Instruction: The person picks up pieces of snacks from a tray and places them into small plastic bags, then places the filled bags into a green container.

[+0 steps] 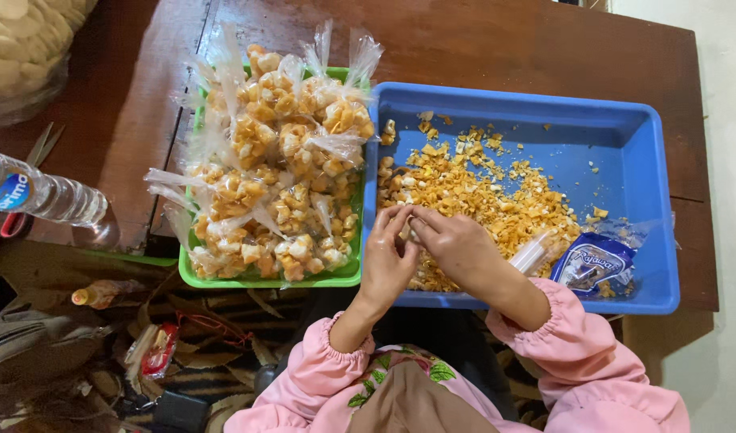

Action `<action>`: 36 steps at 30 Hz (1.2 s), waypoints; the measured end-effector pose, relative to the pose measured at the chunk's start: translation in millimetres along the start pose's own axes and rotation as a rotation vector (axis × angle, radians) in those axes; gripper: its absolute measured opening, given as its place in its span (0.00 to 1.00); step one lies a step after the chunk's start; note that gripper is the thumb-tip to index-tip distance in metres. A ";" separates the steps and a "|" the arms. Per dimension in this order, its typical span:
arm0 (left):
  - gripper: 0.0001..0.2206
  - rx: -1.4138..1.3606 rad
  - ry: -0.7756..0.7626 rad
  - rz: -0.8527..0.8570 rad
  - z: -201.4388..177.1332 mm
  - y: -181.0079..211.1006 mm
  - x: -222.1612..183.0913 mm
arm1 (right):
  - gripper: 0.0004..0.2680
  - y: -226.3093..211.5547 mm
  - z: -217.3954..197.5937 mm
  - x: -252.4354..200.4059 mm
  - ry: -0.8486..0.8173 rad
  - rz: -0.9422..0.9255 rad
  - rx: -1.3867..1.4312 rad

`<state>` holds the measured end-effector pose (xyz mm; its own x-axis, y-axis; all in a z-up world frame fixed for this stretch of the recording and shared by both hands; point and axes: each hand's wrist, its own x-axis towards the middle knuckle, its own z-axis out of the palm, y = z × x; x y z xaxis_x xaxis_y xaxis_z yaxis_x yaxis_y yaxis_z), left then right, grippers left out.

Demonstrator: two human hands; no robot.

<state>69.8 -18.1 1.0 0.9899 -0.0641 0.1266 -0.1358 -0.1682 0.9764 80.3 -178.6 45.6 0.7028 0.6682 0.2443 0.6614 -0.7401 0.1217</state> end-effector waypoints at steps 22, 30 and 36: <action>0.28 0.003 -0.082 0.038 -25.0 11.7 -18.3 | 0.07 109.3 152.3 106.9 -0.047 0.409 0.373; 0.30 -0.094 -0.041 -0.024 -9.1 18.1 -13.9 | 0.09 24.8 -56.8 34.1 -0.308 0.583 1.353; 0.29 -0.068 0.038 0.029 6.8 23.2 -24.5 | 0.11 2.6 -29.5 -8.4 -0.197 0.540 1.086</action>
<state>42.1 -27.1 19.3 0.9866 -0.0304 0.1601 -0.1623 -0.0995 0.9817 68.4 -188.4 72.3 0.9195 0.3650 -0.1461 0.0817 -0.5409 -0.8371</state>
